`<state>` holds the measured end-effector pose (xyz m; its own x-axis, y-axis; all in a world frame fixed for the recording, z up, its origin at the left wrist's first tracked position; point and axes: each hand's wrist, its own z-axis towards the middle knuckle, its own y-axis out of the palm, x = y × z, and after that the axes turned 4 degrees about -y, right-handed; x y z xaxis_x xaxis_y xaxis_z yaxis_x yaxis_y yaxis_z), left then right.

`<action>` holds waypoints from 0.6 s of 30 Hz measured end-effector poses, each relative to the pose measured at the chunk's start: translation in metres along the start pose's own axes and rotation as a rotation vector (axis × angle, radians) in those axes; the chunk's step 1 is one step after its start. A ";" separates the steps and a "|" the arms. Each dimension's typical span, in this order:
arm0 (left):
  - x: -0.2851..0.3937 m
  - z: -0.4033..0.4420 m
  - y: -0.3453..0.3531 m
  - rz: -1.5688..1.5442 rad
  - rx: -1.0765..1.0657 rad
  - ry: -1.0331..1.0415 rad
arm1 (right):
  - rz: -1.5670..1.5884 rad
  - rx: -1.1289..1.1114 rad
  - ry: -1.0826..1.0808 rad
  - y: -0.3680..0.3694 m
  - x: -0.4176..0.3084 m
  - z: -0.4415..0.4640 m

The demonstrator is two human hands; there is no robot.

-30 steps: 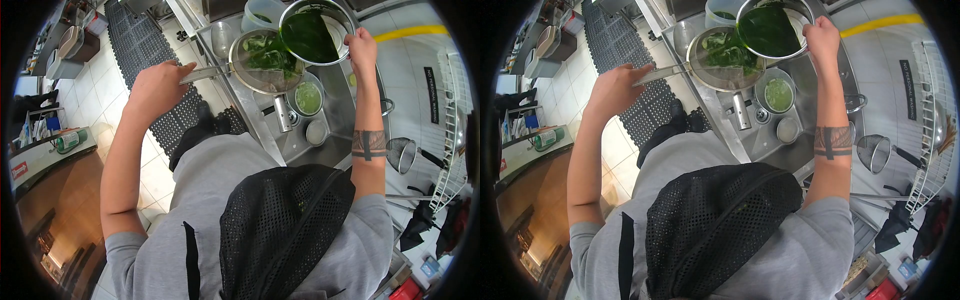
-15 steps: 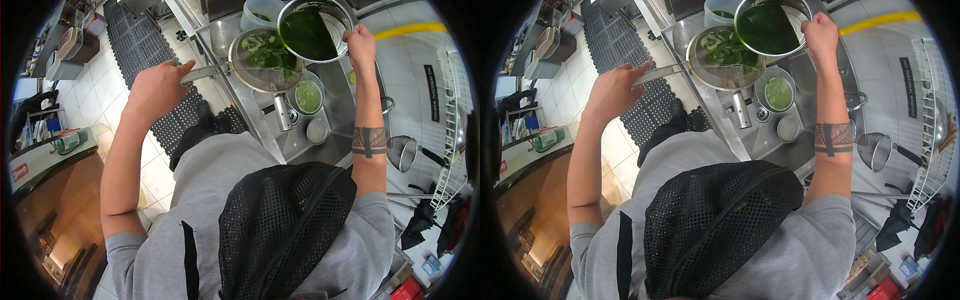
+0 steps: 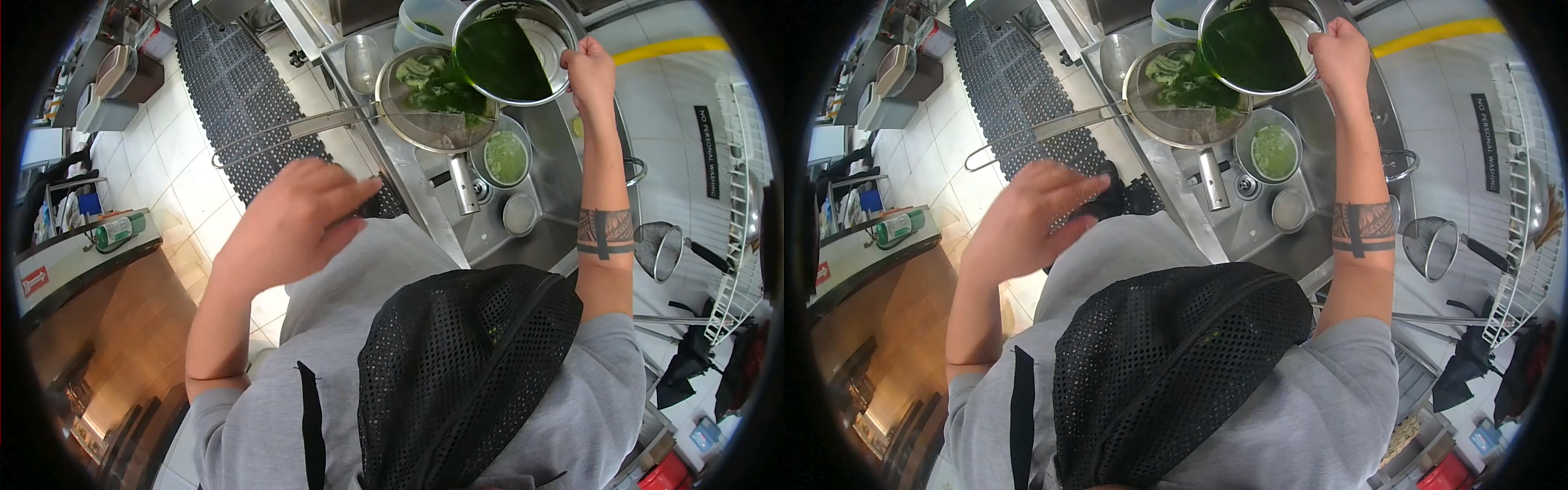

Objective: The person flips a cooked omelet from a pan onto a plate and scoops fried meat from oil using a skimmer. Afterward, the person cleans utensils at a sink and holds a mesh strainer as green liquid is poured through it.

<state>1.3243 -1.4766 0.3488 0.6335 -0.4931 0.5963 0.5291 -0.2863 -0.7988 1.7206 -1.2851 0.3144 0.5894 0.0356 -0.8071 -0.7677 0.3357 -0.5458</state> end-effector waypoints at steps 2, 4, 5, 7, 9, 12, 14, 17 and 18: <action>-0.001 -0.012 0.005 -0.080 -0.173 -0.099 | 0.003 0.001 -0.003 0.000 0.001 0.000; -0.012 -0.027 0.015 -0.077 -0.175 -0.171 | -0.013 -0.005 0.005 -0.001 0.003 0.002; -0.020 -0.035 0.020 -0.074 -0.177 -0.243 | -0.012 -0.005 0.005 -0.001 0.002 0.002; -0.037 -0.052 0.029 -0.044 -0.219 -0.349 | -0.021 -0.001 0.018 -0.001 0.000 0.000; -0.056 -0.071 0.042 -0.014 -0.260 -0.455 | -0.027 -0.001 0.017 -0.001 0.005 0.003; -0.088 -0.105 0.066 -0.010 -0.285 -0.653 | -0.032 -0.003 0.018 -0.003 0.008 0.002; -0.106 -0.125 0.082 0.072 -0.406 -0.810 | -0.032 -0.004 0.018 -0.003 0.007 0.001; -0.115 -0.140 0.099 -0.041 -0.320 -0.968 | -0.038 0.005 0.009 -0.003 0.007 -0.001; -0.117 -0.142 0.106 -0.221 -0.183 -0.995 | -0.031 0.002 0.009 -0.004 0.006 -0.002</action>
<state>1.2262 -1.5657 0.1834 0.7569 0.4635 0.4606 0.6489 -0.4493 -0.6141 1.7265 -1.2881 0.3109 0.6106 0.0169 -0.7918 -0.7487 0.3381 -0.5702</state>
